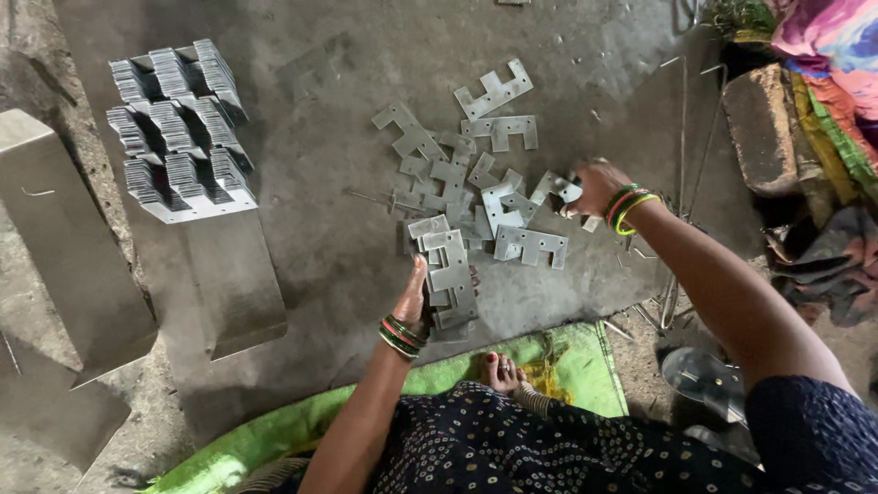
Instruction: The person picks up metal components from a pile on the floor, stacks them into piles, and uses a thin metal rod to gather and align smaller metal pieces.
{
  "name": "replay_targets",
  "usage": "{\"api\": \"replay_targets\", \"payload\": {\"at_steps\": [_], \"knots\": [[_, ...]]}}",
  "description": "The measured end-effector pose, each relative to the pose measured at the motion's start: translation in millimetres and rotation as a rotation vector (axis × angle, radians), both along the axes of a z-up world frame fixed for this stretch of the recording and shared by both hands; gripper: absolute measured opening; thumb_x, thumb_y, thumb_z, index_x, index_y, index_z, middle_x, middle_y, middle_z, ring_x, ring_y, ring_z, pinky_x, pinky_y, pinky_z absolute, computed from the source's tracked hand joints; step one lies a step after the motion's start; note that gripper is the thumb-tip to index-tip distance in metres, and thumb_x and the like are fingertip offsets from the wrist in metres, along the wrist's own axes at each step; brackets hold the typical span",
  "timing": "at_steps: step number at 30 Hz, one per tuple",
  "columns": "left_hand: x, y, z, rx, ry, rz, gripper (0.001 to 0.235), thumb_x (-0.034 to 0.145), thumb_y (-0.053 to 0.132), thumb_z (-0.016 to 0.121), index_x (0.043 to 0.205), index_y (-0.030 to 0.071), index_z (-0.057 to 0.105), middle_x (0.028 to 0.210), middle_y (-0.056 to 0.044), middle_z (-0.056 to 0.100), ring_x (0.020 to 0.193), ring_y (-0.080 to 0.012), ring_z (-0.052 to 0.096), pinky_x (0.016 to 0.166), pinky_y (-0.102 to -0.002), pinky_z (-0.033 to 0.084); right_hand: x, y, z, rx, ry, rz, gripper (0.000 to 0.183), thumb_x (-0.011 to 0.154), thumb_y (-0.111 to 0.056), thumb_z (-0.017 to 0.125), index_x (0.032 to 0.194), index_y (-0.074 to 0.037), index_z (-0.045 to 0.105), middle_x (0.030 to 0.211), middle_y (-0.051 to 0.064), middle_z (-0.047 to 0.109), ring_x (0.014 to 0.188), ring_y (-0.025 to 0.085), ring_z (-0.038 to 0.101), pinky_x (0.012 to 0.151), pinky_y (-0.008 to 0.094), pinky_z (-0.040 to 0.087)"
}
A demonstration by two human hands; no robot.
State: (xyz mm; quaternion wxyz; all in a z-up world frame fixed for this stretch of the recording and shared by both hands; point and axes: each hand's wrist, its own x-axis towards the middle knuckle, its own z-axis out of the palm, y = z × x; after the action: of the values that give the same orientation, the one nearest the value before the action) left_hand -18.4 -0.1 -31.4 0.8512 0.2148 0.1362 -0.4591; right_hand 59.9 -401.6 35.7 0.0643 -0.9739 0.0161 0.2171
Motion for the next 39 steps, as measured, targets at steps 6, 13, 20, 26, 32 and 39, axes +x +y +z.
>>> {"api": "replay_targets", "payload": {"at_steps": [6, 13, 20, 26, 32, 39], "knots": [[3, -1, -40, 0.305, -0.261, 0.021, 0.078, 0.106, 0.059, 0.042, 0.160, 0.005, 0.025, 0.159, -0.011, 0.031, 0.142, -0.0217, 0.034, 0.118, -0.042, 0.029, -46, 54, 35, 0.074, -0.324, 0.193, 0.009, 0.098, -0.013, 0.068, 0.106, -0.011, 0.071, 0.101, 0.009, 0.070, 0.091, 0.027, 0.069, 0.072, 0.036, 0.059], [2, -1, -109, 0.524, -0.348, 0.062, 0.092, 0.101, 0.066, 0.030, 0.162, 0.003, 0.002, 0.173, -0.003, -0.004, 0.158, -0.0139, -0.003, 0.125, -0.032, -0.001, -67, 95, 42, 0.121, -0.436, 0.519, 0.049, 0.079, -0.024, 0.077, 0.122, -0.010, 0.059, 0.113, 0.012, 0.068, 0.099, 0.030, 0.067, 0.084, 0.043, 0.057], [-15, 3, -144, 0.357, -0.339, 0.139, 0.089, 0.102, 0.062, 0.042, 0.161, 0.001, 0.016, 0.173, -0.006, 0.012, 0.159, -0.0161, 0.008, 0.127, -0.032, 0.005, -66, 74, -5, 0.115, -0.056, 0.067, 0.044, 0.080, -0.029, 0.080, 0.114, -0.007, 0.063, 0.111, 0.016, 0.067, 0.098, 0.036, 0.066, 0.080, 0.049, 0.057], [-12, 15, -50, 0.269, -0.114, -0.009, 0.075, 0.098, 0.065, 0.052, 0.140, 0.004, 0.056, 0.121, -0.012, 0.067, 0.105, -0.0258, 0.067, 0.092, -0.048, 0.056, -58, 88, 31, 0.421, -0.030, 0.068, 0.024, 0.078, -0.015, 0.072, 0.101, -0.007, 0.071, 0.091, 0.010, 0.076, 0.076, 0.027, 0.074, 0.070, 0.041, 0.061], [-28, 20, -118, 0.009, -0.072, 0.101, 0.088, 0.112, 0.078, 0.043, 0.143, -0.002, 0.061, 0.106, -0.014, 0.066, 0.087, -0.0275, 0.066, 0.073, -0.045, 0.057, -44, 148, 74, 0.374, 0.181, -0.104, 0.044, 0.083, -0.029, 0.076, 0.118, -0.007, 0.061, 0.085, 0.012, 0.075, 0.069, 0.024, 0.073, 0.060, 0.038, 0.061], [-33, 28, -135, 0.401, -0.048, 0.074, 0.082, 0.098, 0.068, 0.050, 0.157, 0.012, 0.038, 0.151, 0.001, 0.044, 0.138, -0.0154, 0.045, 0.116, -0.039, 0.037, -26, 145, 30, -0.008, -0.140, -0.050, 0.074, 0.074, -0.046, 0.086, 0.119, 0.001, 0.051, 0.099, 0.027, 0.069, 0.093, 0.044, 0.069, 0.075, 0.053, 0.057]]}}
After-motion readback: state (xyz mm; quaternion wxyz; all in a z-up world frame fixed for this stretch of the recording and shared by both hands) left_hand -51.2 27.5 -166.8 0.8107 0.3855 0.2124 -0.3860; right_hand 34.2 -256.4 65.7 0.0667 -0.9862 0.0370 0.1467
